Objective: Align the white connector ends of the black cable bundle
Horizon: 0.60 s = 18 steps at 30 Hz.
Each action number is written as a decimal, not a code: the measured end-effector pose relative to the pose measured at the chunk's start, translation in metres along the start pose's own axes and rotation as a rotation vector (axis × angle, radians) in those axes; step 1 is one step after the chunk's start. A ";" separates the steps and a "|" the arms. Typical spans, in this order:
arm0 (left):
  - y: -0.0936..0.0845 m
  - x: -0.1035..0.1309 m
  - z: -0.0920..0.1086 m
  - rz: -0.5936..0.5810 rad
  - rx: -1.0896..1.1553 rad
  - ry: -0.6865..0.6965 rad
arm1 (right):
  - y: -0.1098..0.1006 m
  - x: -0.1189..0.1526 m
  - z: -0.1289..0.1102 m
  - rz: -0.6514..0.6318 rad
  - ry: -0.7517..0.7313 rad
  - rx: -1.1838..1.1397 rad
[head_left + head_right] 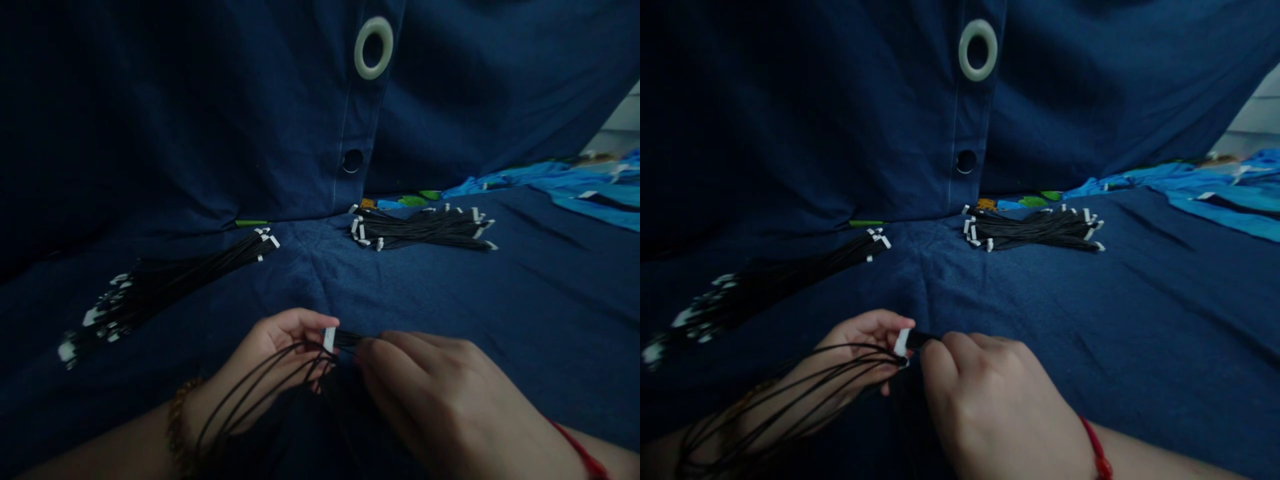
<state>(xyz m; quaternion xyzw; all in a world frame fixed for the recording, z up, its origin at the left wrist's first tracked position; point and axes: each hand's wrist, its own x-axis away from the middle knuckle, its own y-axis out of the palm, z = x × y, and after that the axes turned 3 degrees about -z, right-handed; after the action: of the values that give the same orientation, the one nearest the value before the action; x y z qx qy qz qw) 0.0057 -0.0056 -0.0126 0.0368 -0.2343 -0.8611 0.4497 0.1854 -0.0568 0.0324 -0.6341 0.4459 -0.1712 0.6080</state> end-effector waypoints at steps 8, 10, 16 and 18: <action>0.004 0.003 0.007 0.112 -0.150 0.002 | -0.015 -0.002 0.014 0.017 0.123 0.054; 0.004 0.002 0.008 0.166 -0.195 0.021 | -0.021 0.002 0.018 0.074 0.142 0.131; 0.005 0.000 0.010 0.229 -0.184 0.044 | -0.006 0.011 0.009 -0.397 0.070 -0.006; 0.008 0.000 0.011 0.256 -0.128 0.031 | 0.000 0.004 0.003 -0.477 0.171 -0.010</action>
<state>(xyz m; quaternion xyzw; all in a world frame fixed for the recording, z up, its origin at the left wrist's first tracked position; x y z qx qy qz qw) 0.0083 -0.0052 0.0007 -0.0090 -0.1749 -0.8092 0.5608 0.1896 -0.0583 0.0301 -0.7077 0.3343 -0.3605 0.5073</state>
